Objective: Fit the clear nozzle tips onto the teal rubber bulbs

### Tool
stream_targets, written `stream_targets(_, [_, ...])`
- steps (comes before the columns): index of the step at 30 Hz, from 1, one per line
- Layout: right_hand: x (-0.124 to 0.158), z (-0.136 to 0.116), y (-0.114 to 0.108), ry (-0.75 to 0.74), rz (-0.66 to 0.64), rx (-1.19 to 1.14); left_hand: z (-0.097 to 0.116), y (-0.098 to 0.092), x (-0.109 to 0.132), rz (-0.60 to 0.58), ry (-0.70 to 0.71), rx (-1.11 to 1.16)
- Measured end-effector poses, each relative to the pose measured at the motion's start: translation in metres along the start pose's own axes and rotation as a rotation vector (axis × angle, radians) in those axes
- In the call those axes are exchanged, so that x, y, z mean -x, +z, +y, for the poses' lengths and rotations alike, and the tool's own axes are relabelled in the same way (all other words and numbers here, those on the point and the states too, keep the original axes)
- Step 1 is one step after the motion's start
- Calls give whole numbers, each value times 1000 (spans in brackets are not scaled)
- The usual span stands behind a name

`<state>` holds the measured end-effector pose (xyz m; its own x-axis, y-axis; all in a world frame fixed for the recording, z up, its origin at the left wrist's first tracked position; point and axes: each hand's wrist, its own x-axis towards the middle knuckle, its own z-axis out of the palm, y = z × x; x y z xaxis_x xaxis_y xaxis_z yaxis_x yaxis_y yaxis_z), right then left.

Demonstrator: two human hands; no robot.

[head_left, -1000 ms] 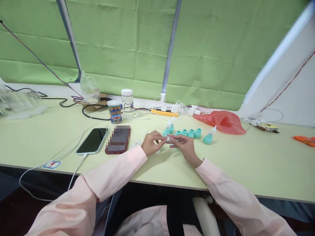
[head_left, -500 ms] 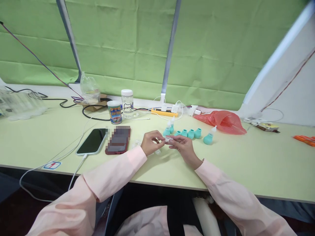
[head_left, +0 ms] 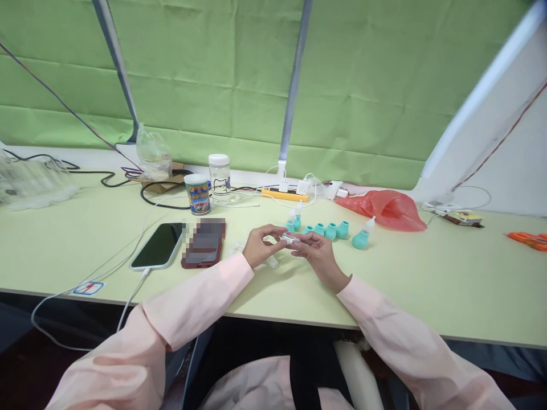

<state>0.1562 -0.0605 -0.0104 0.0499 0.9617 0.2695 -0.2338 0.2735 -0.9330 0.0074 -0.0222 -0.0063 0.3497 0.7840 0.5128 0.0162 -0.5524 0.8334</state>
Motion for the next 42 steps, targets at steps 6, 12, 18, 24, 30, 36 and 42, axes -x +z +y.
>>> stream_targets(6, [-2, 1, -2, 60, -32, -19, 0, -1, -1, -92, -11, 172])
stream_targets(12, [-3, 2, -2, 74, -32, -36, 1, -2, -2, -118, -63, 250])
stream_targets(18, [1, 0, -1, 69, -37, 1, 2, -1, -2, -126, -105, 228])
stream_targets(24, [2, -2, 1, 73, -57, 16, 0, 1, -4, -91, -59, 268])
stream_targets(30, [-2, -5, -1, 55, -75, 19, 0, -1, -5, -49, -81, 319])
stream_targets(36, [5, -6, 3, -113, -115, 251, 2, -3, -5, -71, -97, 349])
stream_targets(42, [2, -15, -16, -734, 52, 894, 7, -5, -6, -70, -147, 478])
